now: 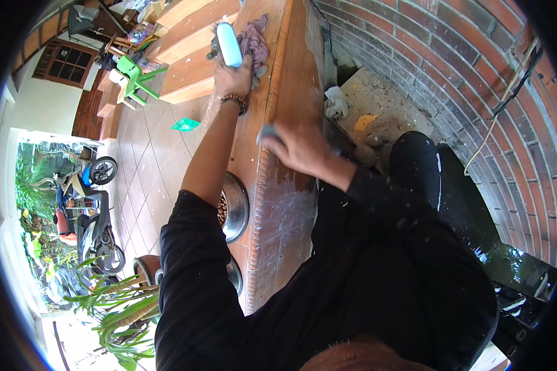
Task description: The recorder is sanding and cleaning a wooden cabinet or chest on a patio.
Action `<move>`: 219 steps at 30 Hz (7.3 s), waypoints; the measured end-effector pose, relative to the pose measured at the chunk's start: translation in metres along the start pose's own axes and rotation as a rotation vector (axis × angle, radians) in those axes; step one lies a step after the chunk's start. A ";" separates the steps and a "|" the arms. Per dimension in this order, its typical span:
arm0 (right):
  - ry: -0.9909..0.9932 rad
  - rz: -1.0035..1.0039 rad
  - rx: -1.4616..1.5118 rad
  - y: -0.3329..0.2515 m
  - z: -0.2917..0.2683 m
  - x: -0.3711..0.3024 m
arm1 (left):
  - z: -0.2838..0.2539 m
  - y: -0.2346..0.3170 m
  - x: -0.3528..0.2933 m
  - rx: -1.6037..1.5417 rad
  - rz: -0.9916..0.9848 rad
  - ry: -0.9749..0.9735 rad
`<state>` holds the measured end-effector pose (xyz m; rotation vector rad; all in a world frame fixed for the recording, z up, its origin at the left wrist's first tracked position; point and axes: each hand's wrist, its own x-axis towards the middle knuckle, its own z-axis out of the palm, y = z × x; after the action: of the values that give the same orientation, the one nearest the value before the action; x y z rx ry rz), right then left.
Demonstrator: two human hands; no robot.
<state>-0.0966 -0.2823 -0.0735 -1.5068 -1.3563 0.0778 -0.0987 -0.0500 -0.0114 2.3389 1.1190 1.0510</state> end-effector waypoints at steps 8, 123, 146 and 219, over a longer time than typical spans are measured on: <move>-0.010 0.017 -0.085 -0.026 0.005 -0.016 | -0.001 -0.004 0.004 0.065 0.006 -0.032; 0.245 0.087 0.644 0.024 -0.045 0.201 | -0.081 0.077 -0.005 -0.880 -0.225 -0.648; 0.224 -0.143 -0.120 0.062 -0.041 0.107 | -0.071 0.043 0.097 -0.799 -0.056 0.345; 0.394 -0.076 -0.074 0.012 -0.016 0.158 | 0.005 -0.033 0.093 0.155 0.078 -0.095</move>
<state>-0.0221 -0.1715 0.0135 -1.4377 -1.1048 -0.3057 -0.0737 0.0431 0.0110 2.5432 1.1179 0.8967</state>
